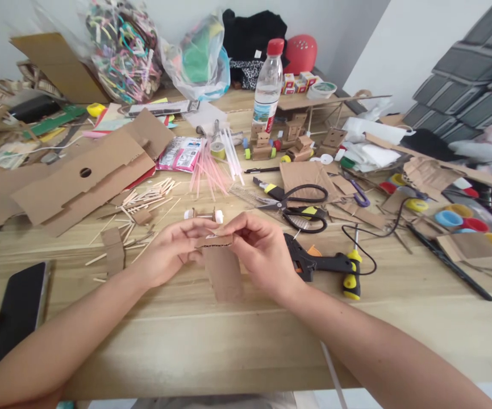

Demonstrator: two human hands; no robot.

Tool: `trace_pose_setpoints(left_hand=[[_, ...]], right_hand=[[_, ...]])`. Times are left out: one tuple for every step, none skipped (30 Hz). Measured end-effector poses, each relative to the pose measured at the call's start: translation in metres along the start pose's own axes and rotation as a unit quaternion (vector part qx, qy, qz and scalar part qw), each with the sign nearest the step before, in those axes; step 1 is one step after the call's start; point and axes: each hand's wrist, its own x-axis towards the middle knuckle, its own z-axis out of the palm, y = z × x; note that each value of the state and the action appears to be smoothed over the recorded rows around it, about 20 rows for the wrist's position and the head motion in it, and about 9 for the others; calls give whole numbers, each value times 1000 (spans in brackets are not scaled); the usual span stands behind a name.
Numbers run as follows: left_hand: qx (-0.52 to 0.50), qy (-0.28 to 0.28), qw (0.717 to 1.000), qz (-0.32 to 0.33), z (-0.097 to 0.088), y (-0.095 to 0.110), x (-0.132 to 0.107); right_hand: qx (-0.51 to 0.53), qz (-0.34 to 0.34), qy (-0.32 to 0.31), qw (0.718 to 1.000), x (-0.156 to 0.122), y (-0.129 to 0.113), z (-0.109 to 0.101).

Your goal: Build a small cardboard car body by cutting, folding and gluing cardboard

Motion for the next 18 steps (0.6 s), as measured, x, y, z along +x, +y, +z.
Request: trace_pose_setpoints(left_hand=[[-16, -14, 999, -30, -2, 1, 0], [-22, -27, 998, -52, -3, 2, 1], [-17, -38, 997, -62, -4, 3, 0], [0, -50, 997, -64, -3, 3, 0], [25, -62, 996, -59, -2, 4, -1], [52, -74, 995, -51, -1, 5, -3], [78, -83, 993, -42, 1, 6, -4], [100, -89, 990, -33, 3, 8, -6], [118, -92, 988, -25, 4, 9, -8], [133, -91, 987, -18, 5, 11, -9], [147, -88, 985, -11, 6, 12, -11], [159, -85, 984, -6, 6, 13, -12], [169, -82, 982, -1, 5, 14, -12], [180, -81, 980, 3, 4, 13, -12], [190, -79, 979, 7, 3, 13, -12], [199, -78, 977, 9, 2, 12, -12], [207, -77, 975, 11, 1, 12, -12], [214, -76, 974, 13, 0, 11, -11]], right_hand=[[-20, -17, -3, 1000, 0, -1, -1], [-38, -32, -5, 999, 0, -2, -2], [-55, -46, -8, 997, -1, -2, -2], [-71, -58, -10, 996, -1, -2, -2], [-87, -68, -13, 994, -2, -3, -2], [-99, -77, -16, 992, -3, -3, -2], [-109, -84, -19, 990, -3, -3, -1], [-116, -91, -22, 989, -4, -2, -1], [-122, -97, -23, 988, -5, -2, -1], [-126, -100, -24, 987, -5, -2, -1], [-127, -103, -27, 986, -5, -2, -1], [-126, -105, -31, 986, -5, -2, -1], [-126, -105, -37, 986, -4, -3, -2], [-127, -103, -47, 985, -4, -3, -4], [-130, -102, -57, 985, -3, -4, -5], [-137, -100, -71, 983, -1, -5, -7], [-145, -98, -87, 981, 0, -7, -9], [-156, -95, -104, 978, 2, -9, -12]])
